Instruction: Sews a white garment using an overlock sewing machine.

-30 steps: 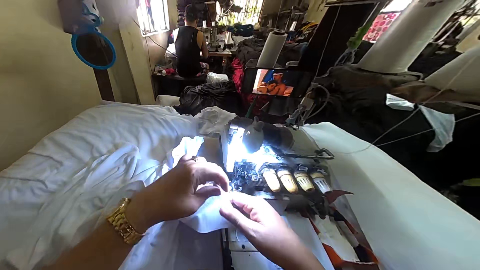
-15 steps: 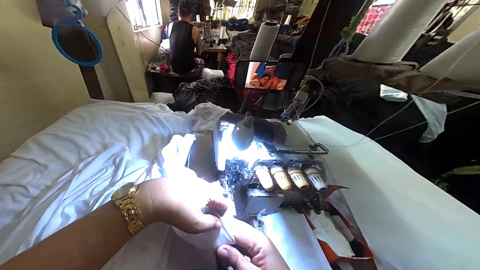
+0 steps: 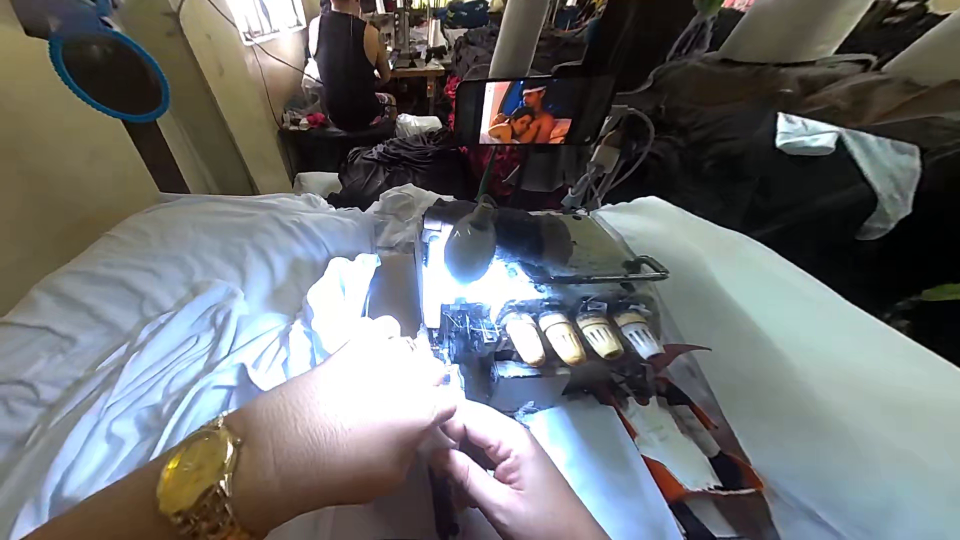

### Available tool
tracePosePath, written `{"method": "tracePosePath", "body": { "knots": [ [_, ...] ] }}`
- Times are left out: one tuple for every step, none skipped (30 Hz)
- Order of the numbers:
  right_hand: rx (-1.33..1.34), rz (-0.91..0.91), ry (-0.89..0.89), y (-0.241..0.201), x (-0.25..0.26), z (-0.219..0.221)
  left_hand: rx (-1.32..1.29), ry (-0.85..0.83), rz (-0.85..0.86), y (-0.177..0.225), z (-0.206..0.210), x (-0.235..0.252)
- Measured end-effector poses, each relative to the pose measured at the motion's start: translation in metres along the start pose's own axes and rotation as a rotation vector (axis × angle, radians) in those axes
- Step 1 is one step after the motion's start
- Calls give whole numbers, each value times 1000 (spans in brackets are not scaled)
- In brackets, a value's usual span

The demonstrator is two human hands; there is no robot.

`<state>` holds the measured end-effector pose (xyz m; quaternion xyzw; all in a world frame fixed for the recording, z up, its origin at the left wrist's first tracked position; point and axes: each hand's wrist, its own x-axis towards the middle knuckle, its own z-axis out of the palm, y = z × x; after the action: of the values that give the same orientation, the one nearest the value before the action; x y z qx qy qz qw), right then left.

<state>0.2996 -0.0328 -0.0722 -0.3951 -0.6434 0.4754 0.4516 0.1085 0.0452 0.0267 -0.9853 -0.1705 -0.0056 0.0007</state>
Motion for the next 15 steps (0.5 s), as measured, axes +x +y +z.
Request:
{"method": "tracePosePath", "body": {
  "knots": [
    [-1, -3, 8, 1, 1, 0, -31, -1, -3, 0, 3, 0],
    [-11, -2, 14, 1, 1, -1, -67, -2, -7, 0, 5, 1],
    [-30, 2, 13, 0, 2, -2, -94, 2, -17, -2, 7, 1],
    [-59, 0, 14, 0, 4, -3, -114, -11, -44, -4, 6, 2],
    [-103, -8, 20, 0, 5, -4, -100, -29, -83, -7, 4, 3],
    [-149, -16, 31, 0, 6, -5, -61, -35, -135, -13, 4, 3],
    [-203, -27, 49, 1, 7, -6, 7, 4, -174, -21, 7, 2],
    [-261, -43, 72, 2, 7, -7, 57, 40, -207, -27, 11, -1],
    [-310, -61, 90, 4, 9, -7, 42, 51, -224, -28, 11, -4],
    [-319, -77, 94, 3, 10, -9, -33, 58, -202, -25, 7, -6],
    [-291, -98, 89, 2, 9, -10, -123, 83, -133, -18, 1, -7],
    [-249, -134, 88, 0, 6, -10, -224, 97, -59, -9, -3, -6],
    [-223, -183, 102, -1, 2, -9, -269, 109, 2, -3, -3, -5],
    [-229, -222, 123, 0, -1, -7, -274, 97, 13, 0, -1, -3],
    [-263, -248, 143, 1, -5, -5, -273, 64, -7, -1, 1, -3]
  ]
}}
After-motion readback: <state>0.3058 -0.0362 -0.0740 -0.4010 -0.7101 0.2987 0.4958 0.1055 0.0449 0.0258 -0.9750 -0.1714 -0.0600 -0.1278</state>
